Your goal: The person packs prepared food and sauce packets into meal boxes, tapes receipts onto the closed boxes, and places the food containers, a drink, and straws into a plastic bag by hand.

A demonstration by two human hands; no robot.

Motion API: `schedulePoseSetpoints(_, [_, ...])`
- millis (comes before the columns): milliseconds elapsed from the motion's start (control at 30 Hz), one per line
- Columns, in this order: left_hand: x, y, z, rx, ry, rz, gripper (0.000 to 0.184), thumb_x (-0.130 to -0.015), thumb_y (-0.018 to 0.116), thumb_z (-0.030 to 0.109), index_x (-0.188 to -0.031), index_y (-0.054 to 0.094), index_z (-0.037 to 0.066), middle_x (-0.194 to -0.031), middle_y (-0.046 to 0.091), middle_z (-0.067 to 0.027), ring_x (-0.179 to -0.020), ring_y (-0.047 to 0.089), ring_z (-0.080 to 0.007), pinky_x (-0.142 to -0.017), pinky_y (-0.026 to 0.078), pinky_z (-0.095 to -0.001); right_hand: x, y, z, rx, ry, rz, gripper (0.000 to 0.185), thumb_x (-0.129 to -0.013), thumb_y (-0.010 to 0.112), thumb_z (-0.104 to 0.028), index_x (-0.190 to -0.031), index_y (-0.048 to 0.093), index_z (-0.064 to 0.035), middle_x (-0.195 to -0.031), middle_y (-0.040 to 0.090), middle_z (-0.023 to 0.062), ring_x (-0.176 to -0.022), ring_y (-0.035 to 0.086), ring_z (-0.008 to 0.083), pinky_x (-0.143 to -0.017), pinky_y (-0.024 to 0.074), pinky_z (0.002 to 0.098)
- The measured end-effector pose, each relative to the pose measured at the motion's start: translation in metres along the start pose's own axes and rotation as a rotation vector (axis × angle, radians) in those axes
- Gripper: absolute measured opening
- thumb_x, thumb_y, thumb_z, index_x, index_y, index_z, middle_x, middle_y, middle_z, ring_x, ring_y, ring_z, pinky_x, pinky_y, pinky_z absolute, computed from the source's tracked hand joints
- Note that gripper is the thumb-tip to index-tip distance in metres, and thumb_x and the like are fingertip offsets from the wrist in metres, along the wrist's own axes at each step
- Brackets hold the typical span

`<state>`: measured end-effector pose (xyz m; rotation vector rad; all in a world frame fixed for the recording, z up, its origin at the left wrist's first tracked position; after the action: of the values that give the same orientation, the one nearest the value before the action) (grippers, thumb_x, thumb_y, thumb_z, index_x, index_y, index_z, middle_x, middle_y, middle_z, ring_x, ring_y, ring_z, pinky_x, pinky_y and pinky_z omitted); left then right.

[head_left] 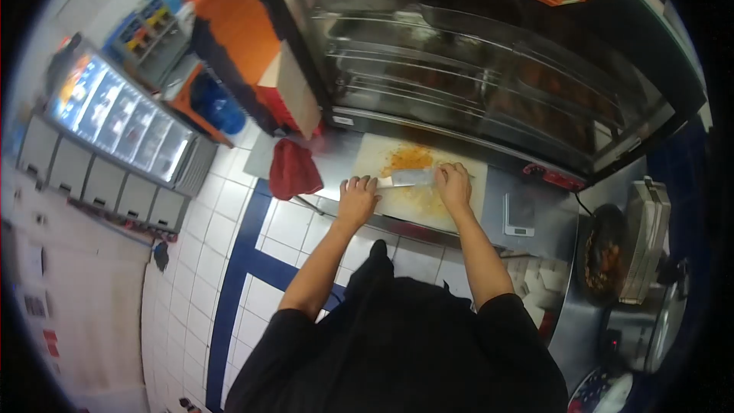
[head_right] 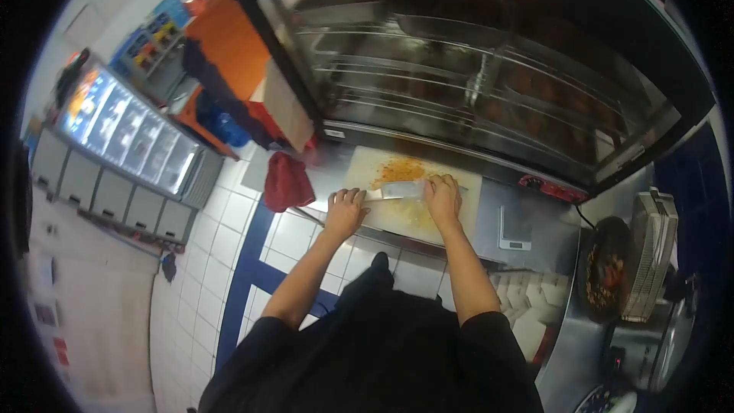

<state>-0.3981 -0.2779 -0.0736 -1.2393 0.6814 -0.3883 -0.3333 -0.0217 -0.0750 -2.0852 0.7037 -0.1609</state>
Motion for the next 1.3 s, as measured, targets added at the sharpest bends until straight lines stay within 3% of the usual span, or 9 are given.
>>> schedulePoseSetpoints(67, [-0.020, 0.015, -0.005, -0.040, 0.163, -0.052, 0.039, -0.089, 0.066, 0.029, -0.122, 0.062, 0.009, -0.118, 0.065, -0.0091, -0.115, 0.056, -0.0284, -0.102, 0.039, -0.0499, -0.003, -0.002, -0.006, -0.165, -0.184, 0.136, 0.021, -0.094, 0.063, -0.023, -0.101, 0.064, -0.0026, -0.095, 0.069, 0.0172, -0.096, 0.066, 0.0349, -0.084, 0.0511, 0.0478])
schedulePoseSetpoints(267, [-0.046, 0.040, -0.015, 0.033, 0.494, -0.091, 0.040, -0.090, 0.064, 0.030, -0.121, 0.060, 0.004, -0.107, 0.062, -0.0107, -0.106, 0.056, -0.0279, -0.100, 0.040, -0.0476, 0.007, -0.052, 0.002, -0.523, 0.085, 0.380, 0.018, -0.102, 0.056, -0.019, -0.102, 0.058, -0.0014, -0.077, 0.070, 0.0134, -0.067, 0.069, 0.0251, -0.065, 0.0532, 0.0359])
schedulePoseSetpoints(300, [-0.049, 0.042, -0.014, 0.029, 0.524, -0.101, 0.039, -0.091, 0.063, 0.029, -0.120, 0.060, 0.003, -0.107, 0.062, -0.0116, -0.106, 0.056, -0.0286, -0.099, 0.041, -0.0468, 0.010, -0.071, -0.006, -0.517, 0.082, 0.480, 0.016, -0.102, 0.057, -0.015, -0.101, 0.056, 0.0009, -0.072, 0.069, 0.0091, -0.062, 0.064, 0.0095, -0.057, 0.0511, 0.0275])
schedulePoseSetpoints(467, [-0.064, 0.024, -0.002, 0.042, 0.546, 0.011, 0.027, -0.088, 0.065, 0.020, -0.109, 0.061, 0.004, -0.105, 0.061, -0.0126, -0.099, 0.057, -0.0296, -0.092, 0.043, -0.0468, 0.026, -0.121, -0.016, -0.597, 0.223, 0.619, 0.017, -0.102, 0.059, -0.015, -0.099, 0.056, 0.0009, -0.070, 0.066, 0.0073, -0.055, 0.058, 0.0075, -0.049, 0.0466, 0.0218])
schedulePoseSetpoints(700, [-0.066, -0.101, 0.104, 0.974, 0.505, 0.072, 0.029, -0.081, 0.076, 0.011, -0.103, 0.060, 0.000, -0.095, 0.065, -0.0166, -0.087, 0.061, -0.0367, -0.074, 0.048, -0.0442, 0.067, -0.090, -0.052, -1.158, 0.507, 0.705, 0.015, -0.102, 0.059, -0.016, -0.093, 0.054, -0.0053, -0.091, 0.070, 0.0108, -0.085, 0.066, 0.0131, -0.076, 0.0529, 0.0278])
schedulePoseSetpoints(933, [-0.102, -0.100, 0.121, 1.163, 0.360, 0.105, 0.017, -0.085, 0.067, 0.003, -0.102, 0.067, -0.001, -0.094, 0.066, -0.0161, -0.085, 0.064, -0.0363, -0.076, 0.052, -0.0435, 0.062, -0.076, -0.105, -1.885, 0.262, 0.619, 0.025, -0.107, 0.043, -0.022, -0.114, 0.057, -0.0022, -0.125, 0.063, 0.0138, -0.116, 0.059, 0.0232, -0.106, 0.0434, 0.0391])
schedulePoseSetpoints(1067, [-0.107, -0.125, 0.115, 1.233, 0.434, 0.119, 0.015, -0.084, 0.065, 0.001, -0.099, 0.068, 0.000, -0.092, 0.067, -0.0143, -0.084, 0.065, -0.0341, -0.077, 0.053, -0.0431, 0.061, -0.036, -0.078, -1.707, 0.418, 0.413, 0.039, -0.107, 0.037, -0.026, -0.132, 0.051, -0.0011, -0.132, 0.058, 0.0143, -0.123, 0.055, 0.0260, -0.109, 0.0411, 0.0410])
schedulePoseSetpoints(1267, [-0.085, -0.115, 0.118, 1.096, 0.446, -0.099, 0.013, -0.082, 0.069, 0.000, -0.095, 0.070, 0.001, -0.091, 0.069, -0.0129, -0.084, 0.066, -0.0332, -0.074, 0.054, -0.0409, 0.047, -0.059, -0.063, -1.579, 0.483, 0.512, 0.071, -0.101, 0.045, -0.058, -0.149, 0.038, -0.0060, -0.149, 0.043, 0.0194, -0.139, 0.043, 0.0296, -0.116, 0.0346, 0.0446])
schedulePoseSetpoints(1300, [-0.084, -0.116, 0.120, 1.068, 0.471, -0.073, 0.014, -0.081, 0.070, 0.001, -0.095, 0.070, 0.002, -0.091, 0.069, -0.0116, -0.084, 0.065, -0.0320, -0.074, 0.054, -0.0401, 0.044, -0.058, -0.072, -1.891, 0.427, 0.391, 0.078, -0.098, 0.045, -0.063, -0.151, 0.035, -0.0079, -0.152, 0.039, 0.0206, -0.140, 0.040, 0.0327, -0.117, 0.0323, 0.0490])
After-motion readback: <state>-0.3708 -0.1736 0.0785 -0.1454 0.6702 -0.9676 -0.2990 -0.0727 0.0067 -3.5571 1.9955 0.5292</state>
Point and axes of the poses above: each hand's wrist, its own x-axis away from the middle knuckle, its own y-axis out of the palm, z = x × y, the point moved 8 cm from there along -x, towards the middle knuckle
